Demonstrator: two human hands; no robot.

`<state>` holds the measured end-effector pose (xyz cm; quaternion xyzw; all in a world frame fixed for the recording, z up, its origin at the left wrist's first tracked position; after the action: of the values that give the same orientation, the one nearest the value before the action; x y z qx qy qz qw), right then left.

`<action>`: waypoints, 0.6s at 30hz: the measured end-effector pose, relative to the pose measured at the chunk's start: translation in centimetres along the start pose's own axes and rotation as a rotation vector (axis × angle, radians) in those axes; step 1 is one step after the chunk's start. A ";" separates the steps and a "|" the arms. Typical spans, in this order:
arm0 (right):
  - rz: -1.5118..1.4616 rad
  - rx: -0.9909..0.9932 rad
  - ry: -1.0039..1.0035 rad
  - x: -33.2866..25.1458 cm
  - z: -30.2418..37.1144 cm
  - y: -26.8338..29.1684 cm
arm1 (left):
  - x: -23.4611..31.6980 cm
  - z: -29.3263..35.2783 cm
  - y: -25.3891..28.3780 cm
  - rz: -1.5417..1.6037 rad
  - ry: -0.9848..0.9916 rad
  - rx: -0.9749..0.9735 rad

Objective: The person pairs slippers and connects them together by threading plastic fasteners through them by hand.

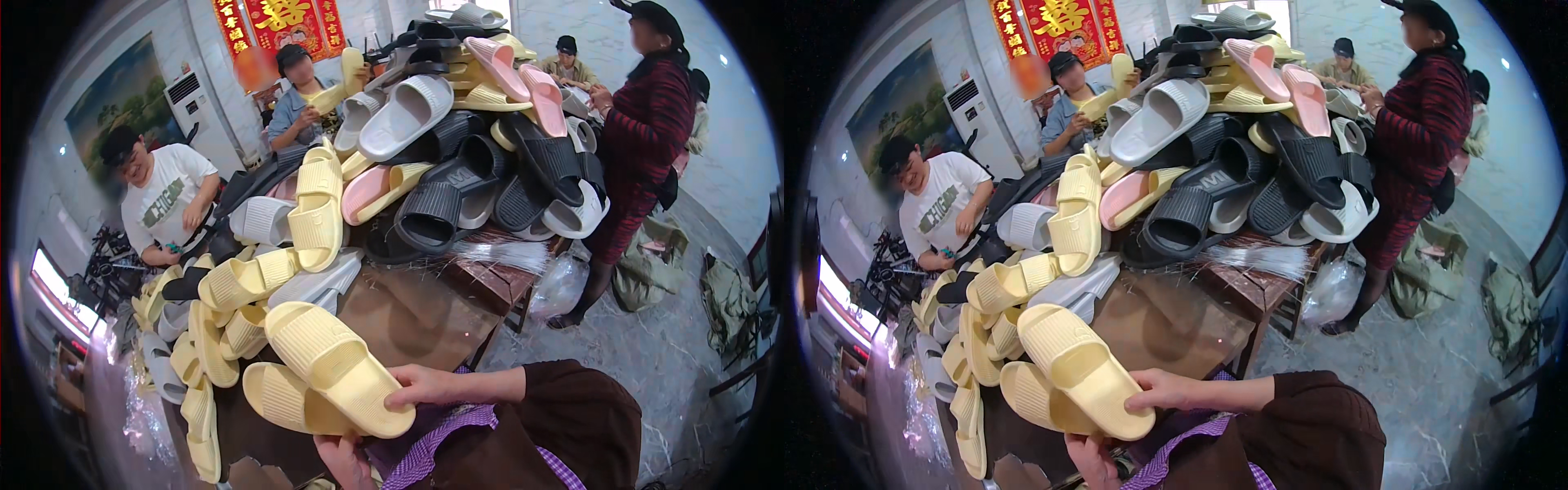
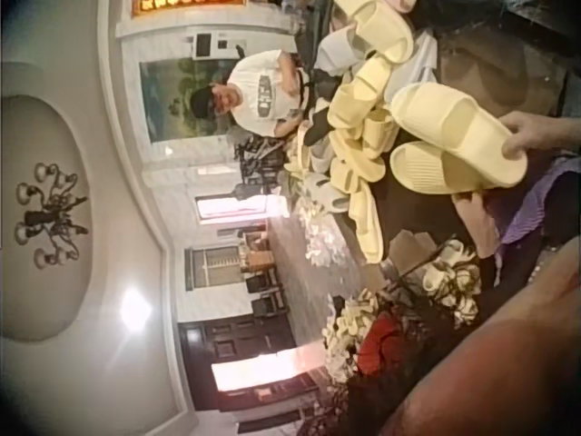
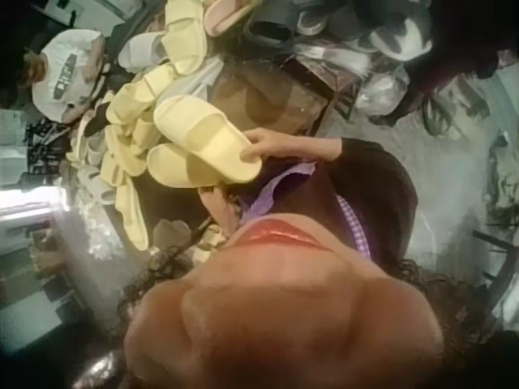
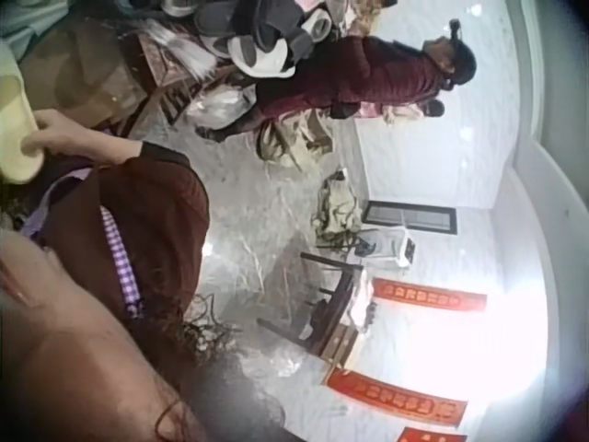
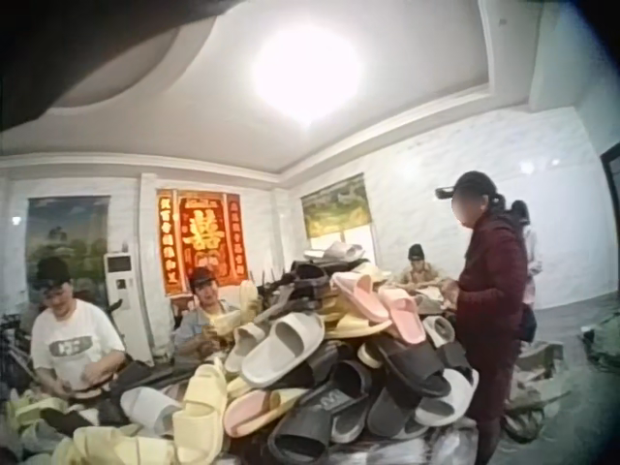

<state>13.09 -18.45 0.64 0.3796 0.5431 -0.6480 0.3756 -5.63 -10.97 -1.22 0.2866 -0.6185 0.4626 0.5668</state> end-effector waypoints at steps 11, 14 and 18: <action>0.436 0.073 0.054 -5.4 -1.5 1.8 | -0.9 -2.1 -1.0 0.003 -0.015 -0.070; 0.679 0.051 0.194 -10.6 -2.1 3.1 | -2.0 -3.9 0.9 -0.239 -0.100 0.041; 0.785 0.144 0.405 -18.8 -3.8 3.7 | -3.4 -4.7 2.8 -0.466 -0.214 0.178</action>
<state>24.85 -13.75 15.57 0.7014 0.3741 -0.4050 0.4518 -5.41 -6.21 -5.52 0.5170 -0.5492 0.3395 0.5620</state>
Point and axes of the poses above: each hand's wrist, its own z-axis away from the middle knuckle, its own y-axis out of the back of the hand, x = y × z, the point moved 4 cm from there along -z, towards the middle knuckle, and after that the axes turned 4 degrees about x, right-handed, at the moved point
